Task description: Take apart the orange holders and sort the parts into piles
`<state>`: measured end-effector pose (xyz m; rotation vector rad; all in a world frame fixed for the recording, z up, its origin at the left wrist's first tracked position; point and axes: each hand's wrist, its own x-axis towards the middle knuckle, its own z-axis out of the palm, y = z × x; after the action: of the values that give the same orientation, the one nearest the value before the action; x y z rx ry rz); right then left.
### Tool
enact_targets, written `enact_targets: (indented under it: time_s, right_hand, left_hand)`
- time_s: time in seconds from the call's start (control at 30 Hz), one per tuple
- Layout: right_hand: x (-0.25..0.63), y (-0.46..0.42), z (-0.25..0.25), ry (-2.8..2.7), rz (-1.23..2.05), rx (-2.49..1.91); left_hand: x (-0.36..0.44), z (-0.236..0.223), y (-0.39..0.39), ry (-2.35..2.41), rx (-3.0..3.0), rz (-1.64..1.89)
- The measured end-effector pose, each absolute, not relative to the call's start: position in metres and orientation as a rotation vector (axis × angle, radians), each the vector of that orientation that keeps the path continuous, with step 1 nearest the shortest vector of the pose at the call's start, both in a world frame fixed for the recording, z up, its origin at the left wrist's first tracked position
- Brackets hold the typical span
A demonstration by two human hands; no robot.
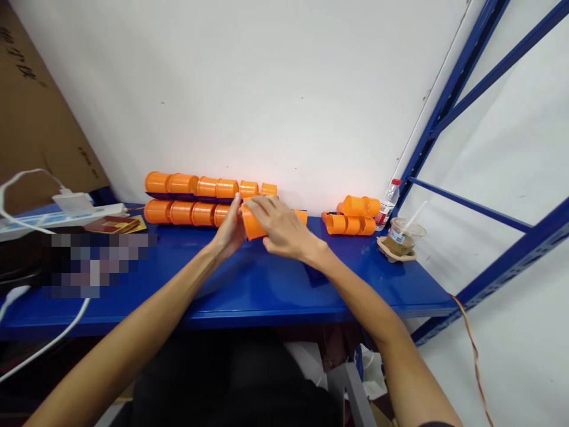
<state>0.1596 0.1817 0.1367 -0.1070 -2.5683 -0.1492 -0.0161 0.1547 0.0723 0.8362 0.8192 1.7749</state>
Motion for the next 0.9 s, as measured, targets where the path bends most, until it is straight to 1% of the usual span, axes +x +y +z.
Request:
enact_targets:
  time_s: [0.07, 0.17, 0.23, 0.3, 0.37, 0.43, 0.63, 0.9]
  right_hand:
    - [0.158, 0.179, 0.130, -2.619, -0.052, -0.034]
    - [0.163, 0.192, 0.129, -2.621, 0.282, 0.075]
    - [0.167, 0.207, 0.128, -2.454, 0.527, -0.025]
    - [0.169, 0.222, 0.123, -2.228, 0.628, -0.277]
    - [0.167, 0.235, 0.115, -2.128, 0.585, -0.500]
    - [0.164, 0.242, 0.106, -2.163, 0.499, -0.593]
    - [0.160, 0.241, 0.098, -2.256, 0.424, -0.588]
    - [0.155, 0.238, 0.095, -2.406, 0.377, -0.607]
  left_hand:
    - [-0.018, 0.071, 0.157, 0.763, 0.810, 1.754]
    - [-0.016, 0.070, 0.157, 0.742, 0.752, 1.752]
    - [-0.011, 0.069, 0.157, 0.749, 0.756, 1.754]
    - [-0.006, 0.069, 0.156, 0.766, 0.802, 1.753]
    - [-0.001, 0.068, 0.157, 0.793, 0.872, 1.767]
    - [0.001, 0.065, 0.159, 0.822, 0.940, 1.818]
    - [-0.001, 0.056, 0.165, 0.866, 1.016, 1.887]
    - [0.006, 0.065, 0.157, 0.956, 1.023, 2.007]
